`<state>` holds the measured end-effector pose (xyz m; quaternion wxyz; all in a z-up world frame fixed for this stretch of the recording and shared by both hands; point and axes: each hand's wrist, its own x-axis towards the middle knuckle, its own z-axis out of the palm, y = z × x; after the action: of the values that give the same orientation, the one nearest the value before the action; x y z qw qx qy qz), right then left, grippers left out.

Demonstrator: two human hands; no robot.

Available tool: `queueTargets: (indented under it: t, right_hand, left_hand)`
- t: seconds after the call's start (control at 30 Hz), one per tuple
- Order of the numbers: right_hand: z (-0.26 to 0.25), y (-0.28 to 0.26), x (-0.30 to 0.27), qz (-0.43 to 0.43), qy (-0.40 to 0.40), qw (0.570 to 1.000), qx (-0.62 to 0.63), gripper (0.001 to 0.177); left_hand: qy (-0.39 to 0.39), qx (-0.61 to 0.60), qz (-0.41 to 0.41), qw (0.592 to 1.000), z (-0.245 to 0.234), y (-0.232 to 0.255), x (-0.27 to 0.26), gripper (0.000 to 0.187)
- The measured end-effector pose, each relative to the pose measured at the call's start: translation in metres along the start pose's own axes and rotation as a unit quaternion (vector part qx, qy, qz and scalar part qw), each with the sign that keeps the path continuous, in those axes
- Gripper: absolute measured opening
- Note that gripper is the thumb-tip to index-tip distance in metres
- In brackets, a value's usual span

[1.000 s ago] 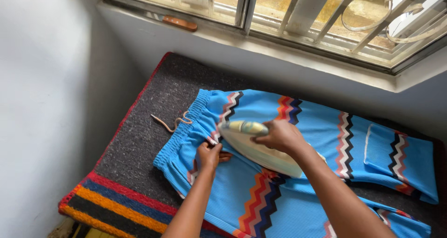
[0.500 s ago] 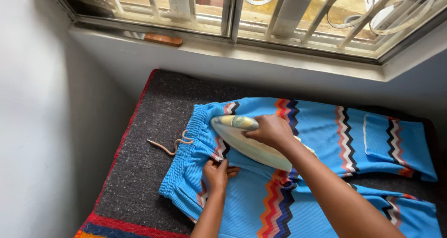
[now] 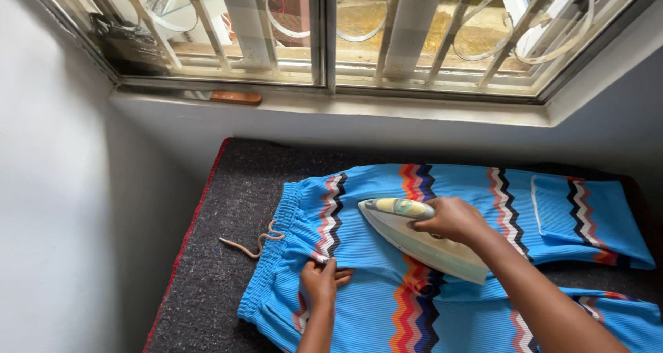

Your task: The person irons a pair of blue patterned shorts on a table. They use a white electric iron to smooth the fabric, repeatedly adjusting the garment and flipping it over to iron different sections, including the waistband and legs.

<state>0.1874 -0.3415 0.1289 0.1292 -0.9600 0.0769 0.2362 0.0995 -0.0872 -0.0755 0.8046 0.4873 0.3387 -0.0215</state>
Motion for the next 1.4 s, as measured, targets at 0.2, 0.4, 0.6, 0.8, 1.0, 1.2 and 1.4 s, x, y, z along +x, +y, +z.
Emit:
queueTargets:
  t: [0.2,0.4,0.6,0.8,1.0,1.2,1.4]
  right_hand:
    - [-0.001,0.038,-0.001,-0.171,0.059,0.981,-0.063,0.055]
    - [-0.017,0.058,0.007,0.054,0.031,0.998,0.007,0.064]
    - [-0.026,0.070,0.004,-0.047,-0.010,0.999,0.004,0.057]
    - [-0.022,0.060,0.001,0.000,-0.001,1.000,0.004,0.063]
    - [-0.024,0.055,-0.001,-0.109,-0.004,0.992,-0.070,0.062]
    - [-0.023,0.041,-0.008,-0.148,0.000,0.987,-0.062,0.060]
    - [-0.026,0.035,-0.006,-0.115,-0.006,0.991,-0.065,0.058]
  left_hand:
    - [-0.030,0.006,0.008,0.999,-0.009,0.001,0.012,0.021]
    - [0.037,0.082,-0.037,0.995,0.009,0.037,-0.020,0.022]
    - [0.040,0.117,-0.062,0.990,0.010,0.046,-0.026,0.025]
    - [-0.073,0.223,-0.062,0.970,0.014,0.075,-0.046,0.031]
    - [-0.070,0.642,0.136,0.752,0.060,0.168,-0.047,0.039]
    - [-0.070,0.631,0.460,0.621,0.105,0.206,0.051,0.046]
    - [-0.206,0.782,0.311,0.499,0.146,0.188,0.131,0.072]
